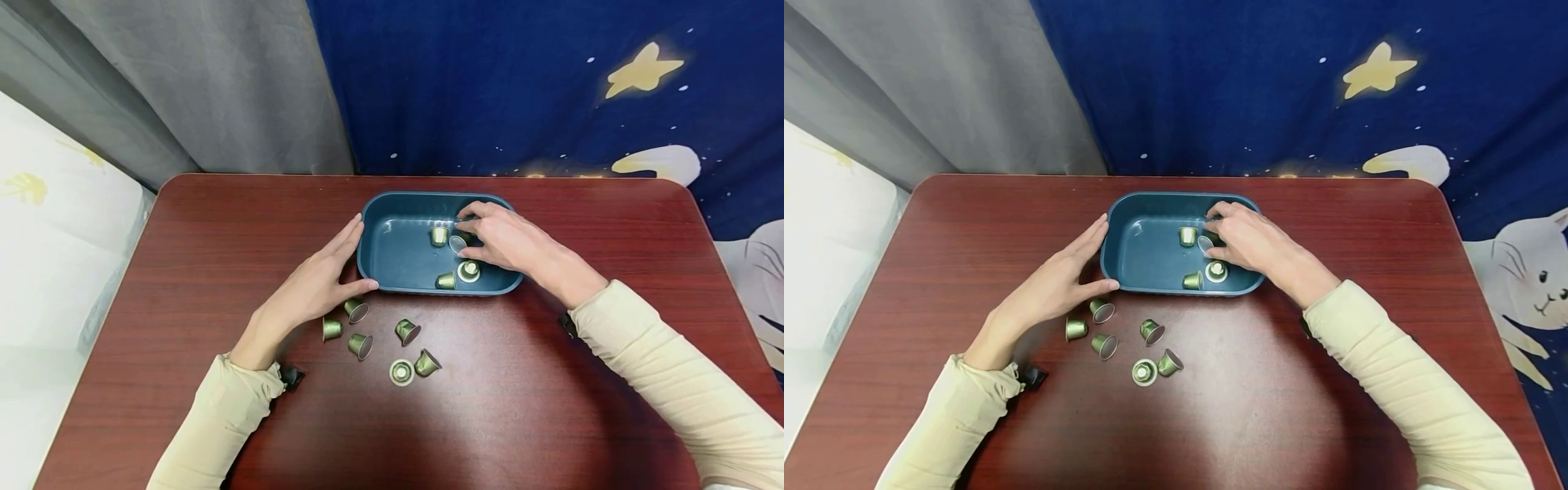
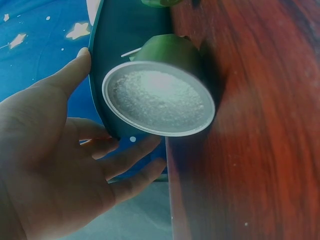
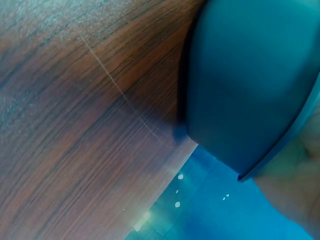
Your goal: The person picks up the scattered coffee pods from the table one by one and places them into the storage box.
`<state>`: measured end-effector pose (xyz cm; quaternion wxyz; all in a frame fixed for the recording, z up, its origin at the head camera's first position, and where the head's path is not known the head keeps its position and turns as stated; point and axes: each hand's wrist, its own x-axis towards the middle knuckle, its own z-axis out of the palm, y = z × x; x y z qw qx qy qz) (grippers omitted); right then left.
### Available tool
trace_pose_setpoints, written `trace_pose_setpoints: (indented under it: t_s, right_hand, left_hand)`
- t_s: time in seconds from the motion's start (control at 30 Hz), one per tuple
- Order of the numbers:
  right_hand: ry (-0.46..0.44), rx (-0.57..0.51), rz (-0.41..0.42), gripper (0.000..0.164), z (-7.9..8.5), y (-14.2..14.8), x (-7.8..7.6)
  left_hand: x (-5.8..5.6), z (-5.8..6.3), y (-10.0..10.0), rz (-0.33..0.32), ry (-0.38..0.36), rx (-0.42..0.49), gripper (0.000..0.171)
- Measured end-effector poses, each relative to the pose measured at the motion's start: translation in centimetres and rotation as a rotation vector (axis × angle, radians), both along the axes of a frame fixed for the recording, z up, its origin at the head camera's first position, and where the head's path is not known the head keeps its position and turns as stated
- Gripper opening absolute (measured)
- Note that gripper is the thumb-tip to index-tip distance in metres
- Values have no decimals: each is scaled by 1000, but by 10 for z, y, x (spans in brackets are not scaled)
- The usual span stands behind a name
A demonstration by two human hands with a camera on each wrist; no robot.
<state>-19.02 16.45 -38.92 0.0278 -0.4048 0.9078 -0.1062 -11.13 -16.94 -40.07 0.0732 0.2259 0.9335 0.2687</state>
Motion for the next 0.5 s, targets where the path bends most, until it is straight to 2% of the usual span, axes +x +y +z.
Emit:
trace_pose_setpoints:
  t_s: [0.5]
  right_hand:
    - [45,-74,20,47,8,9,9]
  left_hand:
    - [0,1,0,0,-7,-5,96]
